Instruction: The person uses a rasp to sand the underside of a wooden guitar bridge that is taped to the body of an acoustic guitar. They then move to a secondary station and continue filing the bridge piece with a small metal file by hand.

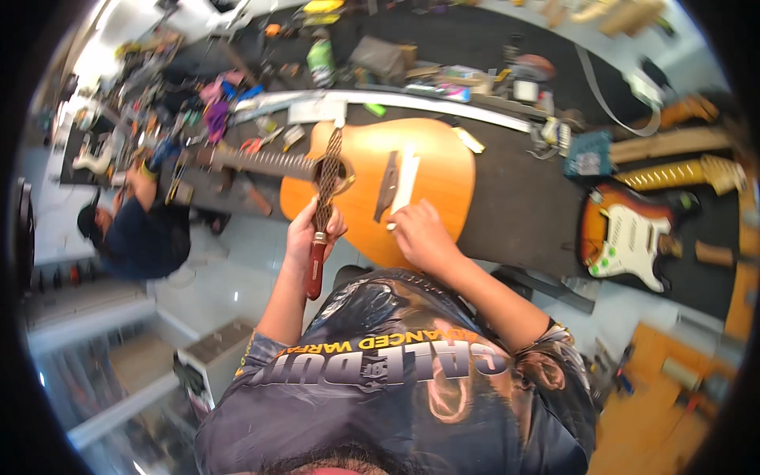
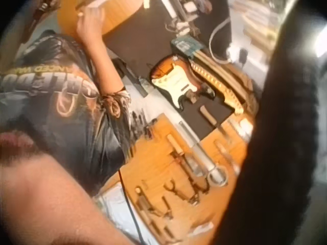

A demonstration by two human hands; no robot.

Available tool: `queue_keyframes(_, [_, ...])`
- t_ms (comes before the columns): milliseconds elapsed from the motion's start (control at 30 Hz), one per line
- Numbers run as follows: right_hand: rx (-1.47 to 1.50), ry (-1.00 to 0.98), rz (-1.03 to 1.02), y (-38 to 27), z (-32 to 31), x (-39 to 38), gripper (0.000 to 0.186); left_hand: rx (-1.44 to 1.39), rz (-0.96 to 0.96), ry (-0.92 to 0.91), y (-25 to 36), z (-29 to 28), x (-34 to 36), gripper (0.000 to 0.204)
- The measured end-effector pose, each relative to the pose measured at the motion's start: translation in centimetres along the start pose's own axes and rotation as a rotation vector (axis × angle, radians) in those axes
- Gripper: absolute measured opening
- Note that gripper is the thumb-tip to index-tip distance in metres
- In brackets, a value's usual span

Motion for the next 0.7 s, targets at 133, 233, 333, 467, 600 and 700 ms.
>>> queue_keyframes(133, [0.474,0.04,0.202,-0.3,0.2,-3.7,0.026,0.08,-0.114,-0.073,-0.8,4.3,2.4,0.035])
queue_keyframes(233, [0.949,0.169,0.366,-1.4,1.8,-7.1,0.041,0.157,-0.205,-0.217,-2.6,5.8,3.9,0.032])
queue_keyframes(333, [1.301,0.234,0.432,-5.0,2.5,-11.4,0.05,0.129,-0.212,-0.488,-5.0,8.0,3.7,0.036])
queue_keyframes(467, [1.264,0.451,0.59,-8.5,2.9,-19.3,0.054,0.303,-0.205,-0.607,-10.1,14.5,-1.4,0.047])
queue_keyframes(600, [1.249,0.654,0.699,-9.9,3.6,-26.4,0.051,0.372,-0.275,-0.815,-15.8,20.3,-8.3,0.063])
queue_keyframes(700, [1.106,0.81,0.909,-9.6,4.8,-31.0,0.051,0.4,-0.353,-0.857,-17.3,22.5,-12.6,0.07])
Point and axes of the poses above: each hand's wrist, its own x-axis towards the middle knuckle, its own z-axis out of the palm, y = z × x, the point moved 7 cm from there along x, towards the middle knuckle, and after that the axes turned 9 degrees about z, right-handed, at the moved point
